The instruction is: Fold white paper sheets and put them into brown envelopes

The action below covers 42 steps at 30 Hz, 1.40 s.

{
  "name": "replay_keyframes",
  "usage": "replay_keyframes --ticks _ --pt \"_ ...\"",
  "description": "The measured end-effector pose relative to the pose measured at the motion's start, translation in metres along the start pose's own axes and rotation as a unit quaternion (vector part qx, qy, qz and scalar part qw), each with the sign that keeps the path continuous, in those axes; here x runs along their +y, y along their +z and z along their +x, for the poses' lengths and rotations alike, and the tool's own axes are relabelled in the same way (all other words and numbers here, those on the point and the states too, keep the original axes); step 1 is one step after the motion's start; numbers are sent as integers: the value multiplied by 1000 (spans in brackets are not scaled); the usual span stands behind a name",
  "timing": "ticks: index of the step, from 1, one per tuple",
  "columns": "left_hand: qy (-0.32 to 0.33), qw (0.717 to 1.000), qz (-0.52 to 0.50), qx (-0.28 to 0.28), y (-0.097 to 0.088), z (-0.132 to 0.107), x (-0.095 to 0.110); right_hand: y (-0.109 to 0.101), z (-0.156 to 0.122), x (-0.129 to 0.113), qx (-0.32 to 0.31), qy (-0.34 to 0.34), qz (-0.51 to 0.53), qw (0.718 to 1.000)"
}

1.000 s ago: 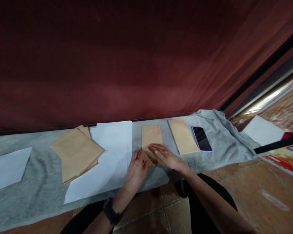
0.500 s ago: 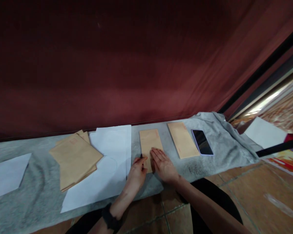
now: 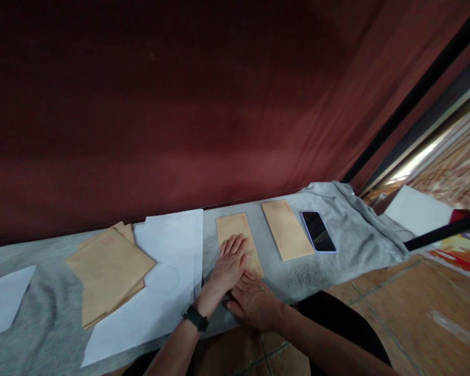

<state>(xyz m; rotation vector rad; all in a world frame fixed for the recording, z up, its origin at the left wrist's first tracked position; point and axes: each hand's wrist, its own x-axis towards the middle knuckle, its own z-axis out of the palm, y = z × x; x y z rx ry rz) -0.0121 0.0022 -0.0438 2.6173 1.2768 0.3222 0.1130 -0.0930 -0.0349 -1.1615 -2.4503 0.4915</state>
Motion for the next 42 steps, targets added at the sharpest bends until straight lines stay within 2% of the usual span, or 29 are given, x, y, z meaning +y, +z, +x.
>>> replay_keyframes --ticks 3,5,6,8,9,11,14,19,23,25,33,39,42 --pt "-11 999 38 -3 -1 14 -6 -19 2 -2 -29 -47 124 991" --pt "-22 998 54 7 -2 29 -7 -23 3 1 -3 -19 252 968" --pt "-29 998 59 13 -1 37 -7 -22 4 3 23 20 324 946" --pt "-50 996 67 27 2 53 -4 -17 5 8 103 120 456 876" --pt "-63 995 71 33 5 60 -2 -13 6 11 144 162 500 839" --pt "-79 993 76 36 10 66 2 -9 8 18 220 213 539 784" --pt "-50 996 77 22 16 56 10 -12 11 25 278 250 543 752" --pt "31 996 80 20 18 14 24 -28 11 32 297 267 553 731" --pt "50 997 47 34 15 -15 38 -32 11 38 350 287 551 701" --pt "57 997 37 34 11 -25 44 -31 10 41 355 297 532 709" --pt "98 995 7 -3 3 -61 62 -32 8 48 253 331 405 814" --pt "123 992 -22 1 -2 -71 64 -35 8 54 217 277 391 851" --pt "131 991 -25 6 -3 -72 64 -34 8 49 172 248 383 873"
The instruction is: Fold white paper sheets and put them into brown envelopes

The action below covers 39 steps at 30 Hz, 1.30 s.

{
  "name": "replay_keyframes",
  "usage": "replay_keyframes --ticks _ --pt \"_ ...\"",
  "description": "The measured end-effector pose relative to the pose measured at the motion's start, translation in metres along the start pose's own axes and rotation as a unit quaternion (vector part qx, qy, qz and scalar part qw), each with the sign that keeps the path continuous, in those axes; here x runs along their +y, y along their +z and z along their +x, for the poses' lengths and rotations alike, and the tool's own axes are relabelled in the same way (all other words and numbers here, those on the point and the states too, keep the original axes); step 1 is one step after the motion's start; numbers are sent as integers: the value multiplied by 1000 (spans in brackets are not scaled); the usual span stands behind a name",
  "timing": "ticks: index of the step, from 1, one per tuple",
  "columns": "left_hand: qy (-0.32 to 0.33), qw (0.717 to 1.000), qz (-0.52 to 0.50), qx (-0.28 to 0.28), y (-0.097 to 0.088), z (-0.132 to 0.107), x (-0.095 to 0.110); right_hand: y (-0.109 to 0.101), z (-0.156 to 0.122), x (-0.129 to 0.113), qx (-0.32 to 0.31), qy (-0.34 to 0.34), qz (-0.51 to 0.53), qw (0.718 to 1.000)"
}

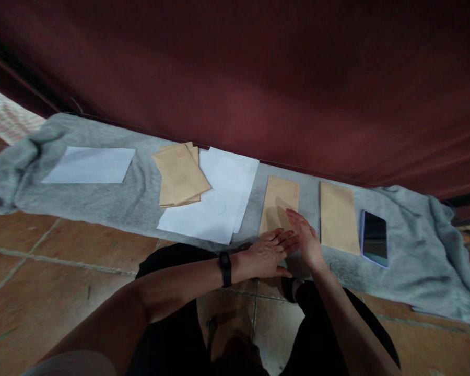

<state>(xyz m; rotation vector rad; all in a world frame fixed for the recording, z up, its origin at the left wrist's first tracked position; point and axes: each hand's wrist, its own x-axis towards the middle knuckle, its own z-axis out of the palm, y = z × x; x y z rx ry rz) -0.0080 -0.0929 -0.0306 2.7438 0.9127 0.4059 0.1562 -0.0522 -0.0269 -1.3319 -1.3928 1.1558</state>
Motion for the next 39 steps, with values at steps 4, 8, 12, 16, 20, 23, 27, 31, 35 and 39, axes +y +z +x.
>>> replay_keyframes --ticks 4,8,12,16,20,23,27,31,35,39 --pt "5 1000 2 -2 1 0 0 5 -3 -3 -44 -20 -65 997" --pt "5 1000 7 -7 0 0 2 4 -4 -3 -75 -39 -89 992" --pt "0 1000 9 -18 -2 -1 3 3 -5 0 -74 -47 -99 991" --pt "-7 1000 -1 -27 -4 -2 5 5 -6 2 -74 -53 -112 989" --pt "-25 998 -45 -24 -7 -7 7 9 -7 3 -67 -55 -122 989" --pt "-54 996 -69 -16 -9 -13 7 11 -8 5 -78 -68 -146 984" --pt "-66 996 -58 -22 -14 -23 5 15 -9 6 -91 -117 -223 963" --pt "-65 997 -27 -11 -12 -31 1 18 -13 8 -108 -174 -353 913" --pt "-65 998 17 -1 -8 -38 0 21 -15 12 -98 -183 -412 887" --pt "-69 997 37 2 -10 -41 0 20 -8 14 -75 -185 -438 877"
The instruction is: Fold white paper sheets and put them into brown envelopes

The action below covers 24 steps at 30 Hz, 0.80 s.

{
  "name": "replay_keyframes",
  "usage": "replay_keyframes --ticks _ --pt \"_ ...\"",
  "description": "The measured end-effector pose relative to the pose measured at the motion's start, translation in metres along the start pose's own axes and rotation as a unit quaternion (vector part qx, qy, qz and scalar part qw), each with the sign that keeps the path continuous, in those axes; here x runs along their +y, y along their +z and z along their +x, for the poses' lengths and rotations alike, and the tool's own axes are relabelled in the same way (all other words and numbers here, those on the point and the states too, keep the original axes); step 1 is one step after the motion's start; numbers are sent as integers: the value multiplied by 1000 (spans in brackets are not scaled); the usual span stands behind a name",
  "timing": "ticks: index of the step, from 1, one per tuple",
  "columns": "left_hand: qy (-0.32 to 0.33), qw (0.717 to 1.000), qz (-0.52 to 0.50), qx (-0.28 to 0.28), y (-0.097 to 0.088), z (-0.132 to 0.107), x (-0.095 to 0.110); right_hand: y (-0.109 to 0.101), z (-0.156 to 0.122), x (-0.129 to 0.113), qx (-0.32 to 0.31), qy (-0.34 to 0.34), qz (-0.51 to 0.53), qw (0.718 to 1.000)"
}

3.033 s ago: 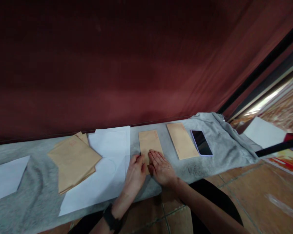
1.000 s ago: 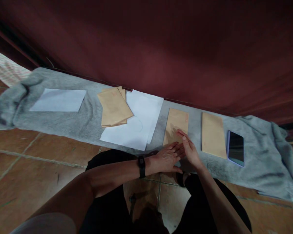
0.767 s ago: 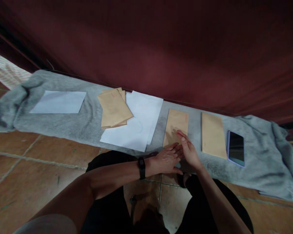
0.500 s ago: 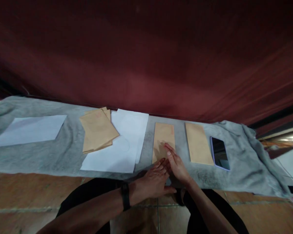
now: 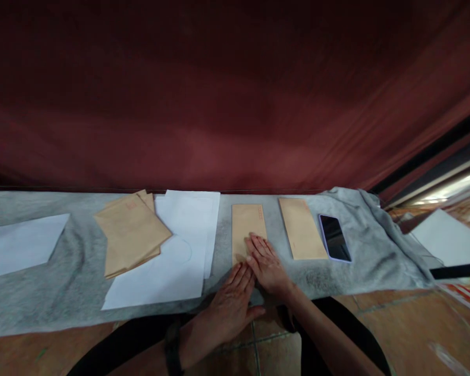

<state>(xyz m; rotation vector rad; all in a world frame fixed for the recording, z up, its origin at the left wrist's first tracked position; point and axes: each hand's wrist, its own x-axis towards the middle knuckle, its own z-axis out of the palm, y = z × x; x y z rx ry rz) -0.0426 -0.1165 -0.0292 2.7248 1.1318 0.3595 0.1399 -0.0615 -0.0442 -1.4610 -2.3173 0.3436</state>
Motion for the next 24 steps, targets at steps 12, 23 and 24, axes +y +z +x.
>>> replay_keyframes --ticks 12,23,24 --pt "10 999 54 2 2 14 1 11 39 14 61 80 -52 994" --pt "19 995 94 24 11 16 2 13 69 17 111 156 -69 979" --pt "20 995 95 25 11 16 2 14 68 16 112 154 -77 979"
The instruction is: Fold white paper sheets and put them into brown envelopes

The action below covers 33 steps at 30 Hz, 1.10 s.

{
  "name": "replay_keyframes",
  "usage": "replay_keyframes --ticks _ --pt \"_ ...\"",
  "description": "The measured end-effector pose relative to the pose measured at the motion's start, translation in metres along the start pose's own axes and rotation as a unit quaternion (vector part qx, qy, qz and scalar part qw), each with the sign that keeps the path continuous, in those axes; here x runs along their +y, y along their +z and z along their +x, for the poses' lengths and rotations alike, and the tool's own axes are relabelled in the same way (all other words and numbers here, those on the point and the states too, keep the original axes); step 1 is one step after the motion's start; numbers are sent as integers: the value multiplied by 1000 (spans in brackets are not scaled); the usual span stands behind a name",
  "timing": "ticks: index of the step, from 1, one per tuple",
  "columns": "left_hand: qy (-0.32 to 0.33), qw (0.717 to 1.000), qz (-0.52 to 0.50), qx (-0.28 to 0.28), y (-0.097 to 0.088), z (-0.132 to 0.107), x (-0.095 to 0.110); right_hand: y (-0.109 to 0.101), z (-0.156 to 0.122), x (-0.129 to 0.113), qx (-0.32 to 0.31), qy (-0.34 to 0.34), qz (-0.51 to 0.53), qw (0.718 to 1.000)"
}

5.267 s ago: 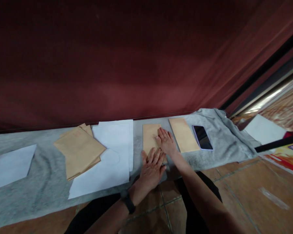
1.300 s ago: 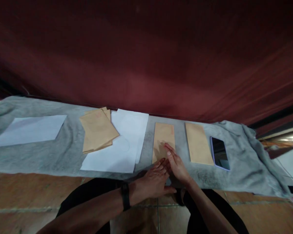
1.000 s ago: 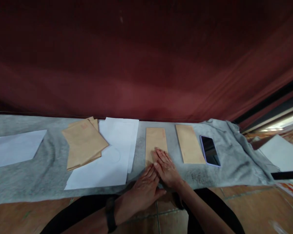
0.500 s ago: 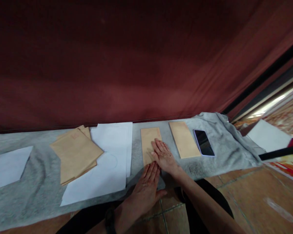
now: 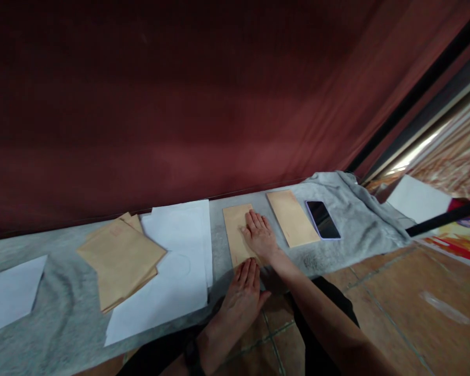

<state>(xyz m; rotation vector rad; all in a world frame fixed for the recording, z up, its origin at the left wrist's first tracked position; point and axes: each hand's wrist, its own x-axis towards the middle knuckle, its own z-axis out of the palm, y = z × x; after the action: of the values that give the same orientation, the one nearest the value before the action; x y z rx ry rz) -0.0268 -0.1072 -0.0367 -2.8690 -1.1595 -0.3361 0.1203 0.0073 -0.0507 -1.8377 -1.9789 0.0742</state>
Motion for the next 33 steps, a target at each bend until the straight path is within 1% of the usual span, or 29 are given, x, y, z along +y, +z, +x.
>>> replay_keyframes --ticks 3,6,8,10,13,16,19,21,23,26,29,31,33 --pt "9 1000 6 9 0 0 0 1 -7 -2 -1 -21 -34 999" --pt "5 1000 3 15 -4 2 -2 2 -17 -3 -6 -50 -62 997" --pt "7 1000 -13 9 -10 6 -4 2 -23 -2 -6 -67 -71 995" --pt "3 999 -53 -2 -16 11 -8 1 -28 -1 -8 -80 -75 994" --pt "-30 991 -127 -8 -24 20 -16 0 -34 2 -18 -96 -78 992" --pt "-83 985 -148 11 -26 31 -23 -2 -41 6 -26 -117 -80 990" --pt "-121 984 -129 28 -21 41 -31 -4 -49 9 -36 -151 -77 985" --pt "-114 987 -109 35 -14 46 -39 -3 -54 10 -36 -166 -67 983" --pt "-92 991 -89 36 -5 50 -47 -1 -60 9 -26 -173 -51 983" --pt "-74 995 -72 11 7 55 -57 0 -70 7 -5 -186 -21 982" --pt "-75 994 -73 -17 12 62 -64 -3 -78 2 13 -200 4 980" --pt "-81 994 -73 -31 12 69 -67 -7 -84 -1 12 -205 13 979" --pt "-88 993 -68 -40 12 77 -69 -13 -89 -5 -7 -208 14 978"
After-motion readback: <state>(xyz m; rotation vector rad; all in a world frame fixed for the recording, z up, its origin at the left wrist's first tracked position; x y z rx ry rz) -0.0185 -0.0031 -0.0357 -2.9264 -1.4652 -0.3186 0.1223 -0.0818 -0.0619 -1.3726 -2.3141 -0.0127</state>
